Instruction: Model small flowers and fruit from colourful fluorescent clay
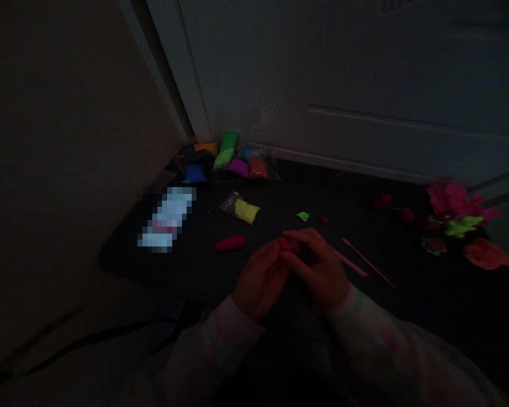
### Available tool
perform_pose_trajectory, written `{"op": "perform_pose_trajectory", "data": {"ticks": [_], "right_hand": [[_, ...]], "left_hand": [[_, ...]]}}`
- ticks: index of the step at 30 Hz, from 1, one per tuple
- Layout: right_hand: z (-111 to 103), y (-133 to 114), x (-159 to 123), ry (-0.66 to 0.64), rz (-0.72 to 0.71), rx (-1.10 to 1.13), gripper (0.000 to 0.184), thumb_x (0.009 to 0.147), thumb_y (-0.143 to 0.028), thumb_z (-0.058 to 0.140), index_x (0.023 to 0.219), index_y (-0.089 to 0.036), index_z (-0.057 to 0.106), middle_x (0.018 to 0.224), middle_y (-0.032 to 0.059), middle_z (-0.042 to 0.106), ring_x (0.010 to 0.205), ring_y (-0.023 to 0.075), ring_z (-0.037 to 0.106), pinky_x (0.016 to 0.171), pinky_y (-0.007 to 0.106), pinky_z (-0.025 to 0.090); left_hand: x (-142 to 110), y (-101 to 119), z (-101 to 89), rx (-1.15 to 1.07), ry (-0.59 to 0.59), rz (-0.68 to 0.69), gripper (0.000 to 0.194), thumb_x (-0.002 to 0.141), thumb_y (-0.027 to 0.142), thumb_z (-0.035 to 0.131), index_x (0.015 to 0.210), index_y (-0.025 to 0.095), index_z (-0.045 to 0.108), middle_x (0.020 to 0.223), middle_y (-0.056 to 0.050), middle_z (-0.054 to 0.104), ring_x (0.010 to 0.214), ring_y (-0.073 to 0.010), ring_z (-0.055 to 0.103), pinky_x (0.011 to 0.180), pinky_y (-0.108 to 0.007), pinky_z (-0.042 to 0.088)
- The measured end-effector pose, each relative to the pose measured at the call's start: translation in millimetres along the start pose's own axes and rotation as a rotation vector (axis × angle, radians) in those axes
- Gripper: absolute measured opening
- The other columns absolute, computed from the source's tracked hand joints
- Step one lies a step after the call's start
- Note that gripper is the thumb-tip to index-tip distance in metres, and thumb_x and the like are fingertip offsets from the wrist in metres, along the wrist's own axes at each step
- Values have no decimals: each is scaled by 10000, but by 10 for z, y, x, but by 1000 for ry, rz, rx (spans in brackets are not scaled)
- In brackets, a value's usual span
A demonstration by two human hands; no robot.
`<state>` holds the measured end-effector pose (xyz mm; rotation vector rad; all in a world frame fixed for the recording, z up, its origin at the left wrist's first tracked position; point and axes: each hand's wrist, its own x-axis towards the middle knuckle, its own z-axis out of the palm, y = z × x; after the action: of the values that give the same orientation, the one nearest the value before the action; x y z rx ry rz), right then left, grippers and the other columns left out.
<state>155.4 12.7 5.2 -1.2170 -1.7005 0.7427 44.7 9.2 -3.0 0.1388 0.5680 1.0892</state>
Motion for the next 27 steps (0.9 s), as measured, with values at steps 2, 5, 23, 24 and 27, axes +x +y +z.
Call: {"op": "perform_pose_trajectory", "data": {"ticks": [2, 5, 23, 24, 27], "right_hand": [[-4, -5, 2, -2, -10, 0, 220, 726, -199, 570, 942, -235, 550, 802, 2, 497, 723, 118, 491, 641, 264, 415], [-7, -12, 3, 5, -9, 0, 165, 724, -193, 572, 887, -222, 562, 794, 4, 503, 730, 121, 493, 642, 264, 415], [-9, -29, 2, 32, -31, -7, 149, 724, -183, 570, 866, -227, 556, 754, -6, 493, 705, 115, 483, 620, 257, 418], [-10, -28, 0, 34, -33, -7, 150, 724, -183, 570, 866, -229, 555, 759, -5, 494, 707, 117, 484, 620, 259, 420], [-11, -21, -10, 35, -42, -7, 157, 721, -177, 573, 865, -236, 554, 765, -7, 496, 711, 116, 484, 621, 258, 420]], "left_hand": [[-1, -1, -1, 15, -15, -4, 113, 747, 182, 544, 787, 115, 626, 839, -44, 613, 836, -115, 554, 794, -222, 414], [2, -5, -4, 13, -24, -8, 118, 749, 185, 542, 789, 114, 628, 831, -45, 617, 829, -111, 559, 790, -215, 419], [2, -2, -3, -16, -63, 1, 115, 757, 169, 532, 774, 103, 625, 802, -42, 619, 802, -98, 569, 771, -200, 432], [0, -2, -1, -17, -64, 0, 113, 756, 167, 532, 771, 103, 624, 803, -42, 619, 807, -100, 568, 776, -201, 431], [-4, -3, 2, -19, -60, -6, 110, 757, 168, 530, 758, 104, 620, 805, -43, 617, 818, -105, 566, 786, -209, 427]]}}
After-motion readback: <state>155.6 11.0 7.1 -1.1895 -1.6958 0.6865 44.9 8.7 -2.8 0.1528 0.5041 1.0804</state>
